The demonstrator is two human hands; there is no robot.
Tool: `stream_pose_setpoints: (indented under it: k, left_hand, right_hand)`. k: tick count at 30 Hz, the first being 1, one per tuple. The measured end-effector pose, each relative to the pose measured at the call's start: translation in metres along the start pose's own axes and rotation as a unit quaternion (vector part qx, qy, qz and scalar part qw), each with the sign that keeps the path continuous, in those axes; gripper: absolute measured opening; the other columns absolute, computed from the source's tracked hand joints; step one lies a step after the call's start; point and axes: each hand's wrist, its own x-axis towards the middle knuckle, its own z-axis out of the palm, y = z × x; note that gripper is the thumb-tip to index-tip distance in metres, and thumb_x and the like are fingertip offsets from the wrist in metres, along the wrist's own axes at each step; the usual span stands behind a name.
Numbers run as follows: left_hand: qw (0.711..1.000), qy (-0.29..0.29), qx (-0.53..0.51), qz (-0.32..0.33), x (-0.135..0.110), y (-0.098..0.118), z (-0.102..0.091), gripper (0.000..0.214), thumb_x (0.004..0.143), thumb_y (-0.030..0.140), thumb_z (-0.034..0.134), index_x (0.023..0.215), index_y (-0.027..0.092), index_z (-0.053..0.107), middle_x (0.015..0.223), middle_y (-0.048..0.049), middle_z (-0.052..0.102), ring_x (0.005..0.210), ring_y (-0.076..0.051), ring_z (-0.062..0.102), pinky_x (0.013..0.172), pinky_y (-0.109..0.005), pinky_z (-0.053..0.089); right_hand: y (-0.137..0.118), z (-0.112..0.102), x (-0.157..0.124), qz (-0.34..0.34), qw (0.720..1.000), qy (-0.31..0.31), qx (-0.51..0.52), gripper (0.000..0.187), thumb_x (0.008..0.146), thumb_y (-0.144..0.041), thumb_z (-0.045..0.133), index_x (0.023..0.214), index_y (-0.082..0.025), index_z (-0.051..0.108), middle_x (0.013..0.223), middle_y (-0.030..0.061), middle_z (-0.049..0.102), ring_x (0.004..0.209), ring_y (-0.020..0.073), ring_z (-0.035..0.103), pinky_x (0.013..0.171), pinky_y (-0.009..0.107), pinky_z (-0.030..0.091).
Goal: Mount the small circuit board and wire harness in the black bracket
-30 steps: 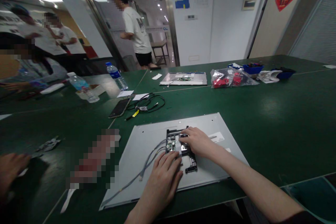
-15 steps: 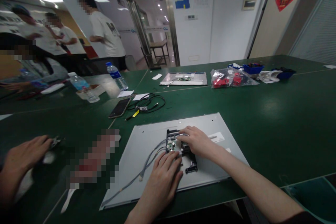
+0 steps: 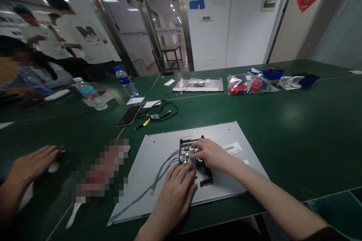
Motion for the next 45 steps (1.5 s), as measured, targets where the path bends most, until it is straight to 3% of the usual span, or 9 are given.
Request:
stream_pose_setpoints:
  k: [26, 45]
  left_hand:
    - [1.0, -0.009, 0.0, -0.003, -0.001, 0.001, -0.003, 0.029, 0.091, 0.022, 0.051, 0.119, 0.021, 0.057, 0.129, -0.0069, 0.057, 0.122, -0.027, 0.05, 0.11, -0.054, 0.032]
    - [1.0, -0.001, -0.003, 0.002, -0.001, 0.001, -0.004, 0.029, 0.091, 0.021, 0.051, 0.119, 0.021, 0.058, 0.129, -0.0081, 0.057, 0.122, -0.028, 0.05, 0.109, -0.054, 0.033]
  right_hand:
    - [0.005, 0.004, -0.003, 0.07, 0.997, -0.023, -0.036, 0.047, 0.086, -0.001, 0.052, 0.121, -0.03, 0.064, 0.131, 0.0069, 0.054, 0.115, 0.0237, 0.05, 0.098, 0.041, 0.042]
    - [-0.002, -0.005, 0.0, 0.059, 0.998, 0.006, -0.027, 0.051, 0.088, -0.001, 0.047, 0.134, -0.025, 0.052, 0.129, 0.0094, 0.055, 0.115, 0.0223, 0.05, 0.098, 0.039, 0.042]
